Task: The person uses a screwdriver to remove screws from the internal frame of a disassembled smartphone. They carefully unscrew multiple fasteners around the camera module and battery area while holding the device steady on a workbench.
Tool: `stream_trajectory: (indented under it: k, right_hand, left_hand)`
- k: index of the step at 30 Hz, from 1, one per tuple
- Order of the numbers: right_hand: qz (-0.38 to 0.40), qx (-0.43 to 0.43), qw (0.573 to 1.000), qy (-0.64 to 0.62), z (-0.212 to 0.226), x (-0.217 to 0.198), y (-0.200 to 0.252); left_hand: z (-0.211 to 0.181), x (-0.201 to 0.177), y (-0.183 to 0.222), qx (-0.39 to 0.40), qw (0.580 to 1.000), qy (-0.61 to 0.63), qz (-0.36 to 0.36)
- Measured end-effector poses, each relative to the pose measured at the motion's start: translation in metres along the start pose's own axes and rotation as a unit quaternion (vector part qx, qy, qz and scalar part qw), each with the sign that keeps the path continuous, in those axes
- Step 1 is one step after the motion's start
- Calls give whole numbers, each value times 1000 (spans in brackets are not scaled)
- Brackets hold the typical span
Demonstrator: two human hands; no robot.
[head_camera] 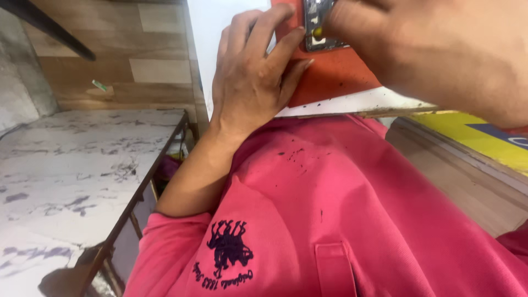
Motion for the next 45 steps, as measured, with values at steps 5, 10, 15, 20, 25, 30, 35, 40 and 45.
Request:
stream_trajectory:
  k: [5,10,15,20,25,30,35,40,45]
  right_hand:
    - [-51,73,990,-106,-8,19,25]
    - [-163,86,971,-154,-8,32,51]
    - [-198,91,967,-132,2,36,74]
    - [-208,83,967,-122,4,31,68]
    - [-196,90,972,-90,7,29,63]
    - [-157,98,983,-17,16,23,58]
    - [-118,102,988,19,28,5,43]
    - [-46,36,998,27,21,-6,19]
    - [-12,-2,998,62,17,-5,12]
  left_hand:
    - [0,1,0,-2,1000,-8,7]
    - [-2,-2,1,-9,1000,-3,6]
    - [-5,-1,-5,-3,1000,-20,-5]
    - [-4,-2,-1,-9,1000,-27,-13]
    - [-3,0,0,-8,1000,-21,-14]
    - [-3,-1,0,-8,1000,-22,-9]
    - [-3,-1,0,-3,1000,-23,-8]
    - [-3,-1,-1,-1,1000,-21,-12]
    - [-3,-1,0,0,1000,-28,-7]
Point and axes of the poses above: each hand's wrist, its own y-axis away from the middle knuckle, its own x-axis out of the palm, z = x × y, the point moved 4 cm from there along -y, towards the middle knuckle, and after that the axes turned 13 degrees about -x, right-handed, at the moved point
